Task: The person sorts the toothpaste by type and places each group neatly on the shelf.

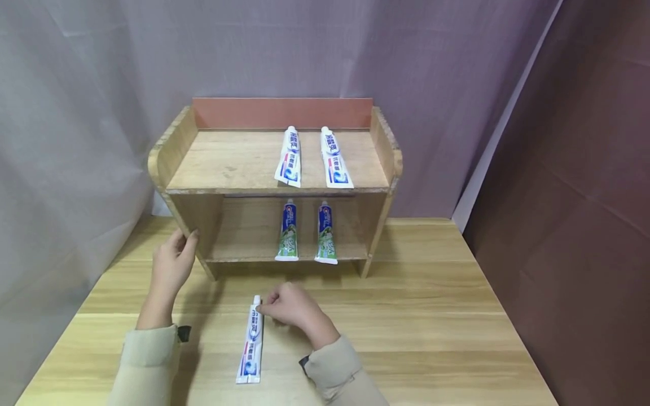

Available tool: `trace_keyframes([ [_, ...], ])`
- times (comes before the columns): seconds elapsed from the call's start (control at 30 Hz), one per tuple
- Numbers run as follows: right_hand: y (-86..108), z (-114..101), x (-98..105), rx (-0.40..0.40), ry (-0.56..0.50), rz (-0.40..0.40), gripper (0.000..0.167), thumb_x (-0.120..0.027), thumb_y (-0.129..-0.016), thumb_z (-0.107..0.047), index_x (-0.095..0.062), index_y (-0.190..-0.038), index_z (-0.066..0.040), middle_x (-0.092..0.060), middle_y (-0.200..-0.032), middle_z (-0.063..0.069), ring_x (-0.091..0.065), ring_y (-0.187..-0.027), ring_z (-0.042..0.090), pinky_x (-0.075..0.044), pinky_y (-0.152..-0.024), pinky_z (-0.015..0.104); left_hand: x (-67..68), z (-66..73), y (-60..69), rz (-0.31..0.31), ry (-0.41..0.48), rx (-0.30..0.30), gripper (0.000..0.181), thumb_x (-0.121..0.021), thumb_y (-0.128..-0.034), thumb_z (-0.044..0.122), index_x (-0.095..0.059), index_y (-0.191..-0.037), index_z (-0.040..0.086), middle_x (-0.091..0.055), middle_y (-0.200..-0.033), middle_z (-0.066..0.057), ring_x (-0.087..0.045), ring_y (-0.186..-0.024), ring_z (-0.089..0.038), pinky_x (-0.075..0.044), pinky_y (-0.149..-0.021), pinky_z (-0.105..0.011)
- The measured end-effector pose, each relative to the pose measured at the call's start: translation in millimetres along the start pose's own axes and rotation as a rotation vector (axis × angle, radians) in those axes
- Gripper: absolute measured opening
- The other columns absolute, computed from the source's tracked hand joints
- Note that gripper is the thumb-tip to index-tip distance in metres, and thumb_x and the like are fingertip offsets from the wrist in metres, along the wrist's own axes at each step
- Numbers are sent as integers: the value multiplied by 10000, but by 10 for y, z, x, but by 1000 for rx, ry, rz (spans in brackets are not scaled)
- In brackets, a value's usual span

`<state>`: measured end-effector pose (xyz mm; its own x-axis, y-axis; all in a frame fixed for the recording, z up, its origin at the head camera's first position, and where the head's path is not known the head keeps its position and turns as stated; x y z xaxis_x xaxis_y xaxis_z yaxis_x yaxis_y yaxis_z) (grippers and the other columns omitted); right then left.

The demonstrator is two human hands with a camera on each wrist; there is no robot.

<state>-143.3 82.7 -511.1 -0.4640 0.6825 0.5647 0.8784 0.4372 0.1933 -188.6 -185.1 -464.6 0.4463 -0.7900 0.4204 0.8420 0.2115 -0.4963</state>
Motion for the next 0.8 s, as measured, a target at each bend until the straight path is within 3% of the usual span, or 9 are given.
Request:
trace_keyframes([
  [0.3, -38, 83, -97, -10, 66, -37, 291, -789, -853, -346, -712, -723, -98, -672, -634, 33, -490, -478, 77, -396, -425, 209, -17, -11, -12, 11, 0, -14, 206, -594, -1014, 225, -679, -975, 41, -744, -1034, -188, -732, -965, -336, -608, -816, -470],
  [0.53, -62, 129, -206, -22, 59, -52, 393, -822, -825, -332, -675, -610, -38, -526, -452, -68, -347, -397, 47, -247, -371, 176, -9, -8, 4, 5, -9, -10, 201, -594, -1014, 228, -684, -1008, 49, -732, -1058, -207, -724, -986, -352, -603, -834, -479],
  [0.8, -71, 66, -345, -34, 53, -33, 480, -831, -812, -323, -505, -490, -179, -416, -415, -119, -313, -384, 41, -228, -371, 182, -4, -15, -5, 16, -15, -3, 223, -588, -1016, 244, -689, -1008, 46, -745, -1032, -183, -731, -968, -330, -607, -823, -492],
])
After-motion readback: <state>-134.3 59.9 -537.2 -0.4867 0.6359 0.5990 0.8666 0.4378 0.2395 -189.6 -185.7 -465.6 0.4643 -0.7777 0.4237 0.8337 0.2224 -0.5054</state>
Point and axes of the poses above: each hand's wrist, its own y-axis away from the middle knuckle, its own x-axis out of the back of the hand, z = x × y, the point moved 2 cm from there along -y, towards the middle knuckle
